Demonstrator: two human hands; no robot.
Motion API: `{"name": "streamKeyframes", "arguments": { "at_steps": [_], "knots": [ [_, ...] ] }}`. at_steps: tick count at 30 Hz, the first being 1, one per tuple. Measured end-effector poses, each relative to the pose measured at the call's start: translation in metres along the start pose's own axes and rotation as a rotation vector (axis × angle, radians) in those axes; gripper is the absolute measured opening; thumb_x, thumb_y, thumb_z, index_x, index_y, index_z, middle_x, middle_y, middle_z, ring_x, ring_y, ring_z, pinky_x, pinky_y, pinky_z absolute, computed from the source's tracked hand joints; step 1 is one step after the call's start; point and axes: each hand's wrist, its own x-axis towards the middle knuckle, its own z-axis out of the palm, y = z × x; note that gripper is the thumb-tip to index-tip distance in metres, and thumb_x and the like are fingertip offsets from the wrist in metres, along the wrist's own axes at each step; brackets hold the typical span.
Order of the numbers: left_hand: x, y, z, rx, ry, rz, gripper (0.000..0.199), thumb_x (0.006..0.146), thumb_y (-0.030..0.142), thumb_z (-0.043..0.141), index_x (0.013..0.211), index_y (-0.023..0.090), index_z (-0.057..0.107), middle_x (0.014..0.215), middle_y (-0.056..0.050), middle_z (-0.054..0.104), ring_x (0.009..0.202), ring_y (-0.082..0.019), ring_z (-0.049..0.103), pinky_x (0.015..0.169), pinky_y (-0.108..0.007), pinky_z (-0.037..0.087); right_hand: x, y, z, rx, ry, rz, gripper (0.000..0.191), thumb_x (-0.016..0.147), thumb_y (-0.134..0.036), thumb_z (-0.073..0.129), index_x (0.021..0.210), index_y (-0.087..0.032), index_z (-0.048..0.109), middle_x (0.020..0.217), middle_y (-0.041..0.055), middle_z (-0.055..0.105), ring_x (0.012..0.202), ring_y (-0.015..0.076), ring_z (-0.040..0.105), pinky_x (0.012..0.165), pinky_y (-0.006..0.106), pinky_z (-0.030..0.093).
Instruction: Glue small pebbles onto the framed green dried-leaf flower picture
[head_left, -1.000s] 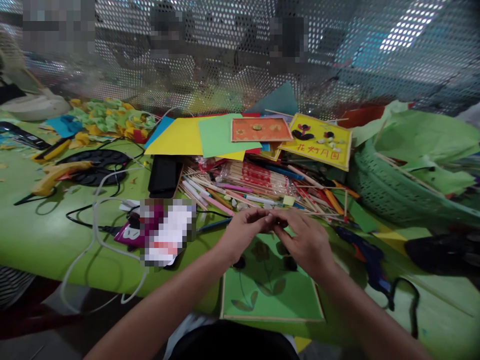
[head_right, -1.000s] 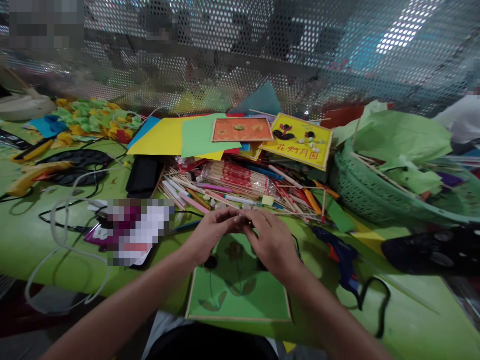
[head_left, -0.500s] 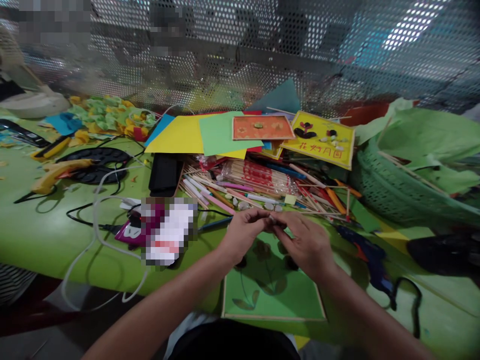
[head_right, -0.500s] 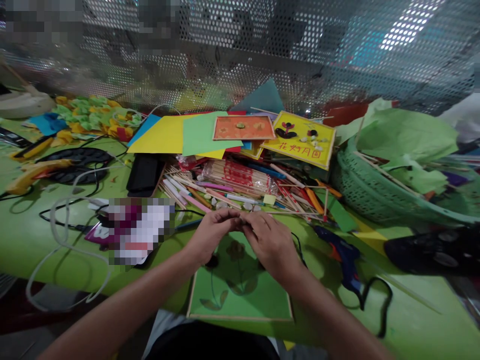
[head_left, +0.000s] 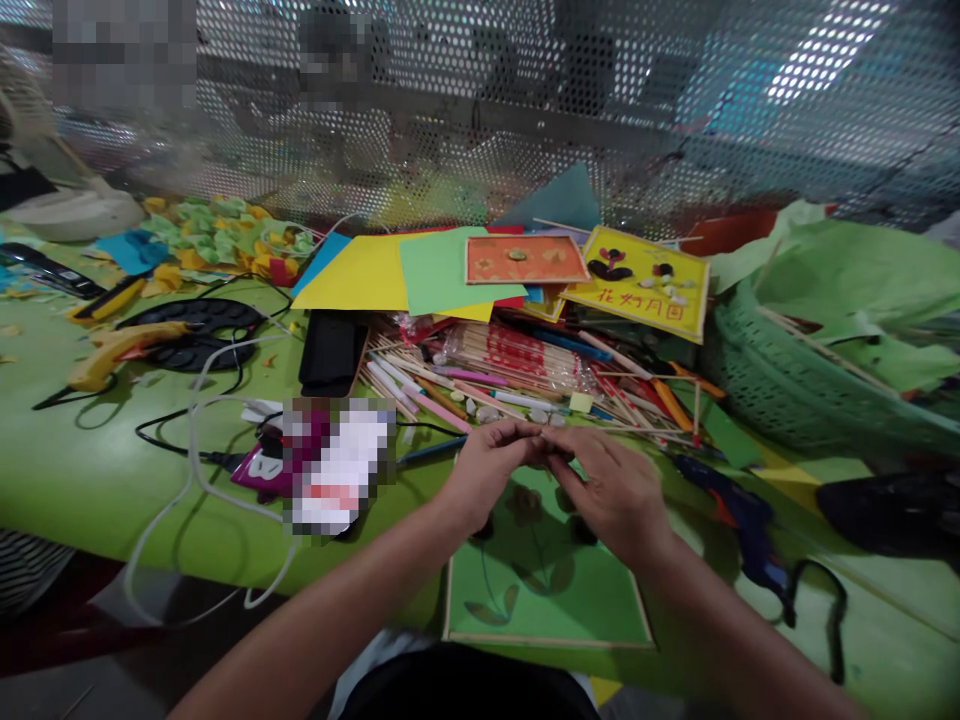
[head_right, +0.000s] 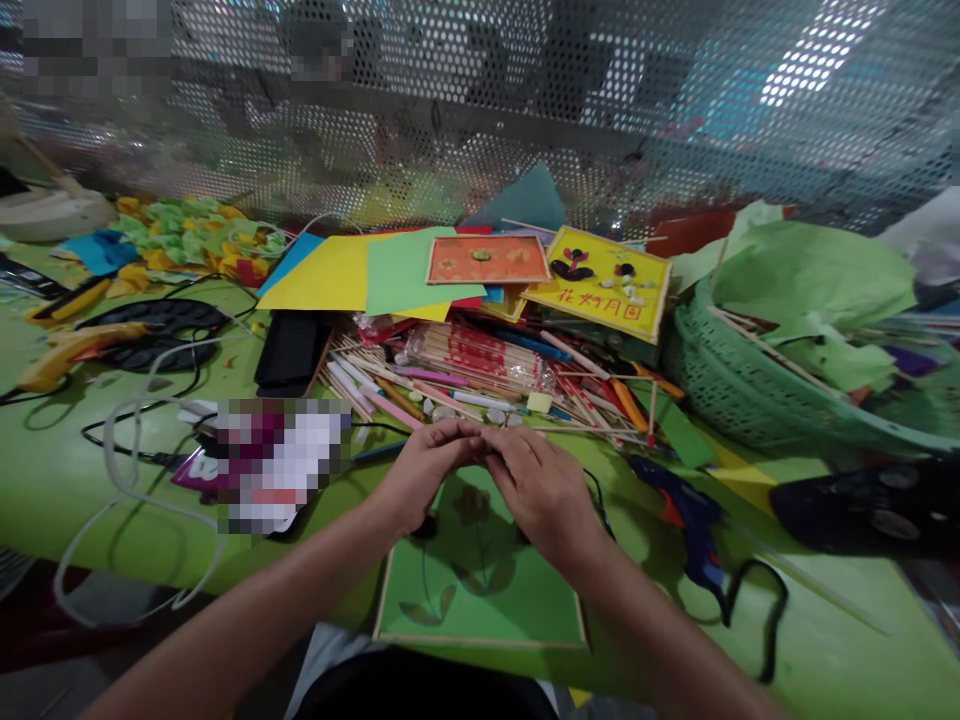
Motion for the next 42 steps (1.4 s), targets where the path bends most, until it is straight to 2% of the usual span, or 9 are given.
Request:
{"name": "streamKeyframes", "arguments": {
  "at_steps": [10, 15, 18, 23, 31, 37, 42],
  "knots": [
    [-0.0006, -0.0005, -0.0023, 0.025, 0.031, 0.009, 0.015, 0.066, 0.019, 0.073, 0.079, 0.012, 0.076, 0.075, -0.004, 0.072, 0.075, -0.014, 0.063, 0.081, -0.027, 0.049, 0.0020, 0.0011, 0.0034, 0.030, 0.081, -0.062, 0.012, 0.097, -0.023, 0.055, 0.101, -0.020, 0.066, 0.087, 0.0044, 0.075, 0.079, 0.0167, 0.071, 0.072, 0.027, 0.053],
    [-0.0017, 0.0016, -0.0027, 0.052, -0.023, 0.031, 0.020, 0.071, 0.025, 0.076, 0.085, 0.012, 0.078, 0.083, -0.006, 0.074, 0.078, -0.016, 0.065, 0.082, -0.028, 0.050, 0.0010, 0.0033, 0.0025, 0.032, 0.068, -0.028, 0.012, 0.096, -0.022, 0.058, 0.103, -0.019, 0.066, 0.090, 0.0045, 0.075, 0.079, 0.0171, 0.071, 0.072, 0.027, 0.053],
    [-0.0014, 0.0023, -0.0034, 0.132, -0.061, 0.075, 0.025, 0.074, 0.032, 0.077, 0.090, 0.012, 0.078, 0.086, -0.007, 0.075, 0.080, -0.017, 0.065, 0.081, -0.028, 0.050, 0.0000, 0.0048, 0.0018, 0.018, 0.059, -0.019, 0.012, 0.096, -0.023, 0.057, 0.103, -0.018, 0.066, 0.092, 0.0050, 0.076, 0.079, 0.0174, 0.072, 0.071, 0.028, 0.053],
    [-0.0011, 0.0025, -0.0050, 0.286, -0.069, 0.177, 0.022, 0.077, 0.030, 0.075, 0.090, 0.012, 0.078, 0.086, -0.007, 0.075, 0.081, -0.017, 0.065, 0.078, -0.026, 0.050, -0.0012, 0.0041, 0.0017, 0.008, 0.034, -0.026, 0.013, 0.097, -0.022, 0.056, 0.103, -0.018, 0.066, 0.091, 0.0046, 0.076, 0.078, 0.0182, 0.072, 0.070, 0.029, 0.053],
    [-0.0023, 0.0045, -0.0055, 0.393, -0.078, 0.213, 0.019, 0.081, 0.025, 0.065, 0.089, 0.013, 0.078, 0.080, -0.004, 0.073, 0.077, -0.016, 0.063, 0.075, -0.025, 0.050, 0.0003, 0.0018, -0.0008, 0.020, 0.039, -0.048, 0.012, 0.098, -0.024, 0.055, 0.102, -0.019, 0.065, 0.088, 0.0048, 0.076, 0.076, 0.0183, 0.072, 0.068, 0.030, 0.053],
    [-0.0008, 0.0050, -0.0074, 0.344, -0.074, 0.192, 0.017, 0.079, 0.023, 0.065, 0.085, 0.014, 0.078, 0.078, -0.004, 0.073, 0.078, -0.016, 0.063, 0.076, -0.026, 0.050, 0.0006, 0.0035, -0.0018, 0.077, 0.019, -0.001, 0.009, 0.096, -0.026, 0.059, 0.101, -0.021, 0.064, 0.087, 0.0030, 0.075, 0.076, 0.0172, 0.072, 0.069, 0.028, 0.053],
    [-0.0006, 0.0039, -0.0045, 0.184, -0.079, 0.079, 0.025, 0.076, 0.035, 0.074, 0.087, 0.013, 0.077, 0.079, -0.005, 0.072, 0.077, -0.017, 0.064, 0.079, -0.028, 0.050, 0.0006, 0.0036, -0.0020, 0.011, 0.050, -0.021, 0.011, 0.097, -0.023, 0.056, 0.102, -0.020, 0.065, 0.090, 0.0044, 0.076, 0.077, 0.0173, 0.072, 0.068, 0.028, 0.052]
  ]
}}
